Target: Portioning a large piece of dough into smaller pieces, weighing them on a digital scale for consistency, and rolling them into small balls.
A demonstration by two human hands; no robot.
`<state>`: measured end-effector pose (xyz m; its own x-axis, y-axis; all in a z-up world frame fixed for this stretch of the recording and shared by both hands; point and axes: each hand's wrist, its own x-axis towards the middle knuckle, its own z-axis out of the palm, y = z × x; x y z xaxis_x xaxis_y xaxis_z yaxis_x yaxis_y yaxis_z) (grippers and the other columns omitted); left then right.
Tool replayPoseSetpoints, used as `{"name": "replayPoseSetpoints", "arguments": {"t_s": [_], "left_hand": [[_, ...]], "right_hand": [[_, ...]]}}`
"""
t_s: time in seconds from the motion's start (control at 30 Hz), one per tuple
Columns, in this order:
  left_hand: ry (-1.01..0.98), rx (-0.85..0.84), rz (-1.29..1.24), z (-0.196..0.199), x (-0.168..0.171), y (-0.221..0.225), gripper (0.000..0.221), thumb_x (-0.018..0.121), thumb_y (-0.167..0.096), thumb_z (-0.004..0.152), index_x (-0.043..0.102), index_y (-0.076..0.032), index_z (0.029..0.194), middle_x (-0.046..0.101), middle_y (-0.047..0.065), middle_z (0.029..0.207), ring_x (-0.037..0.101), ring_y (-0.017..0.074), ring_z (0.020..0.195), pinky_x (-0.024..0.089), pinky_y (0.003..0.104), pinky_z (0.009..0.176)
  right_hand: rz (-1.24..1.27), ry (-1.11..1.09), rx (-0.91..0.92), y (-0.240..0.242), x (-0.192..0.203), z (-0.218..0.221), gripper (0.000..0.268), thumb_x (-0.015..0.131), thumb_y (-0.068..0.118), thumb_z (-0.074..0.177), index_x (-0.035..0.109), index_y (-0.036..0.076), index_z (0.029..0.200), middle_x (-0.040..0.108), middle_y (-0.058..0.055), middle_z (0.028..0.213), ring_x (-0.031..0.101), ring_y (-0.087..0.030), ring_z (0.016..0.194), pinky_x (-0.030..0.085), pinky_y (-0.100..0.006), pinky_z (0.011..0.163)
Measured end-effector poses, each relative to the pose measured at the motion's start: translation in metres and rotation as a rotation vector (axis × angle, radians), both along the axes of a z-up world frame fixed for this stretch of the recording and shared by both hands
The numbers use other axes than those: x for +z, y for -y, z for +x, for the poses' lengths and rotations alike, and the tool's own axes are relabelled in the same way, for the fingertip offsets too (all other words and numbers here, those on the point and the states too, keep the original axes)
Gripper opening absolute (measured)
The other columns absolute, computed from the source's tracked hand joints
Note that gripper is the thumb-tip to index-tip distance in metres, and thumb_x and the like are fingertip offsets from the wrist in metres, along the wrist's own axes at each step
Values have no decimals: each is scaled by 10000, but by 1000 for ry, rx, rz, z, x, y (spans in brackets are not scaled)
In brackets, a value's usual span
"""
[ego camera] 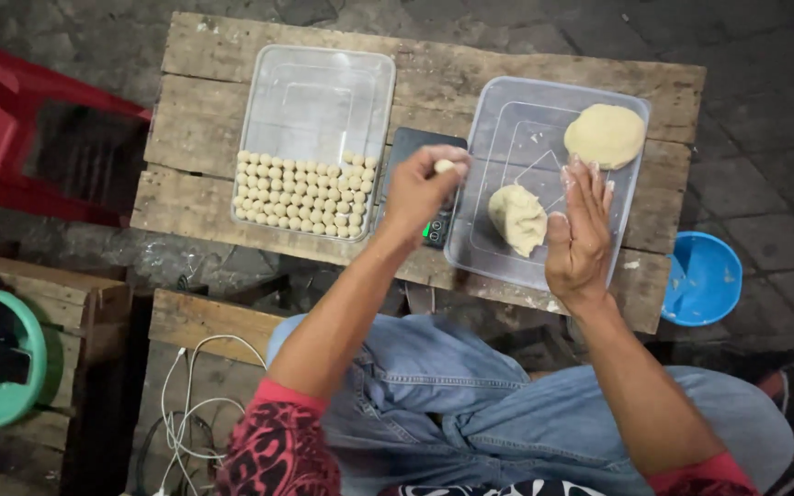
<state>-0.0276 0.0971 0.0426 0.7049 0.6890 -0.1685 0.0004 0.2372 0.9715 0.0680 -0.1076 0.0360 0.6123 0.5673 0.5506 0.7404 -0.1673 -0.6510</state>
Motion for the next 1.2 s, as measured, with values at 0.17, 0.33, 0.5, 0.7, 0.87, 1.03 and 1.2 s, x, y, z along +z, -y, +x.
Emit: {"name": "replayPoseSetpoints", "arguments": {"t_s": [0.17, 0.33, 0.5, 0.7, 0.87, 1.03, 1.2], "left_hand": [[-189, 286, 90, -13, -38, -46, 224, 810, -142, 810, 793, -96, 1029, 773, 56, 946, 636, 79, 751, 536, 214, 550], [-201, 360, 156, -10, -30, -63, 230, 813, -175, 800, 809, -132, 1027, 776, 43, 913, 653, 80, 751, 566, 234, 575], [-243, 396, 368, -19, -14, -80, 167, 764, -119, 819, 805, -127, 980, 790, 82, 945, 750, 187, 811, 619, 303, 709], [-325, 371, 734, -44, 17, -99, 268, 688, -9, 833, 727, -29, 1097, 796, 103, 992, 774, 213, 893, 631, 321, 814], [-358, 335, 892, -53, -7, -111, 184, 653, 50, 778, 733, -14, 931, 663, 126, 973, 674, 257, 792, 561, 355, 766], [-503, 368, 913, -54, -49, -135, 273, 581, 82, 778, 736, -33, 971, 639, 140, 1017, 675, 288, 855, 560, 383, 817], [-582, 361, 917, -56, -83, -156, 314, 571, 135, 754, 753, -9, 966, 686, 146, 1009, 693, 285, 817, 574, 378, 827]], "right_hand": [[-27, -51, -9, 1, -7, -1, 504, 520, 275, 1112, 571, -69, 1478, 496, -268, 1553, 391, -457, 1475, 143, -551, 1247], [-60, -60, 5, 1, -4, -1, 471, 586, 228, 1104, 579, -68, 1471, 508, -275, 1540, 421, -475, 1450, 173, -595, 1223], [-72, -85, -6, 1, 3, -4, 466, 634, 198, 1089, 582, -74, 1464, 512, -292, 1528, 435, -503, 1428, 202, -655, 1192], [-152, -95, 28, 0, 20, -10, 433, 623, -8, 1004, 543, -137, 1409, 532, -307, 1507, 498, -481, 1416, 317, -632, 1194], [-172, -102, 20, -1, 23, -11, 408, 644, -3, 1014, 566, -139, 1390, 560, -285, 1490, 536, -453, 1384, 343, -633, 1179], [-149, -104, 25, 1, 21, -8, 376, 644, -29, 1001, 592, -164, 1348, 581, -306, 1461, 563, -463, 1359, 365, -623, 1171], [-145, -125, 17, 3, 23, -7, 356, 667, -41, 988, 622, -162, 1320, 623, -294, 1414, 585, -446, 1340, 396, -578, 1171]]}}
